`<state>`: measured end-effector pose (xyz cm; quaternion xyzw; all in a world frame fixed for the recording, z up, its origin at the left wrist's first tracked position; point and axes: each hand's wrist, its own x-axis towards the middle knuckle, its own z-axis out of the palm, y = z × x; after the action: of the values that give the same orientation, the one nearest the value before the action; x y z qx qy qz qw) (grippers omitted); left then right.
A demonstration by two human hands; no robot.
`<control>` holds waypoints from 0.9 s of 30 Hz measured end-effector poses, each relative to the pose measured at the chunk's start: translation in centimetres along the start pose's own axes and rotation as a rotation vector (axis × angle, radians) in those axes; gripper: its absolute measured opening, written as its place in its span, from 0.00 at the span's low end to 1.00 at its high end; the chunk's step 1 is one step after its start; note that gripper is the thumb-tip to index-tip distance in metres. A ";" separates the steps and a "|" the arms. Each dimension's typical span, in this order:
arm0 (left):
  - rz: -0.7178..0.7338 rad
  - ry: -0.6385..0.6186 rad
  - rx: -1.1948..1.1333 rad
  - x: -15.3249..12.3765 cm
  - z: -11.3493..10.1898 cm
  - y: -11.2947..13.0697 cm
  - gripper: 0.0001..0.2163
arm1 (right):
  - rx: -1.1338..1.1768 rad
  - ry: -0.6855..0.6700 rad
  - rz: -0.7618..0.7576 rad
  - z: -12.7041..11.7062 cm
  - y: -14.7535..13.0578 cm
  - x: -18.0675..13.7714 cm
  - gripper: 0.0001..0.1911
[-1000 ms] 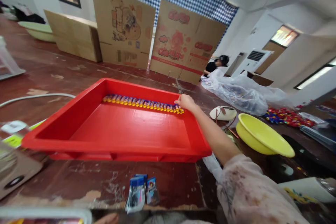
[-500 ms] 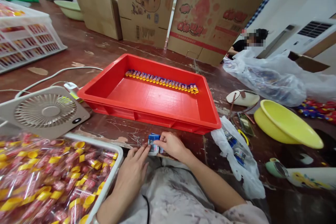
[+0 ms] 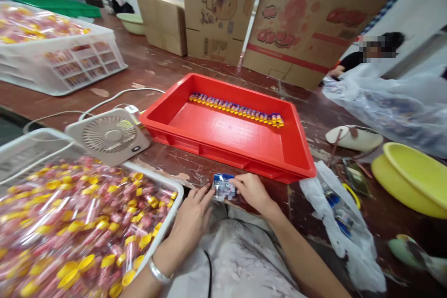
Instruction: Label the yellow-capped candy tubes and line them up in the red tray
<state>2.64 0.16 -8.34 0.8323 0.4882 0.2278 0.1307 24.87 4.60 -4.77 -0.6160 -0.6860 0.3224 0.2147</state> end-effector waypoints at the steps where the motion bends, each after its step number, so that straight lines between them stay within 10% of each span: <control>1: -0.033 0.023 -0.022 -0.1 -0.9 -0.7 0.18 | 0.008 0.035 -0.023 -0.4 0.0 -0.2 0.22; 8: -0.467 -0.246 0.419 -2.0 -7.8 -8.2 0.15 | 0.501 0.113 0.082 -1.3 -0.4 -1.2 0.16; 21: -0.440 -0.260 0.526 -0.8 -6.5 -9.7 0.14 | 1.003 0.082 0.177 1.3 -2.1 -0.6 0.13; 27: -0.719 0.101 -0.360 -2.0 -9.5 -7.3 0.16 | 1.218 0.123 0.186 2.8 -3.4 -0.5 0.15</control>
<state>-8.48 1.92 -3.87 0.5601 0.7062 0.2899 0.3218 20.59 3.52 -4.30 -0.4575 -0.3088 0.6372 0.5379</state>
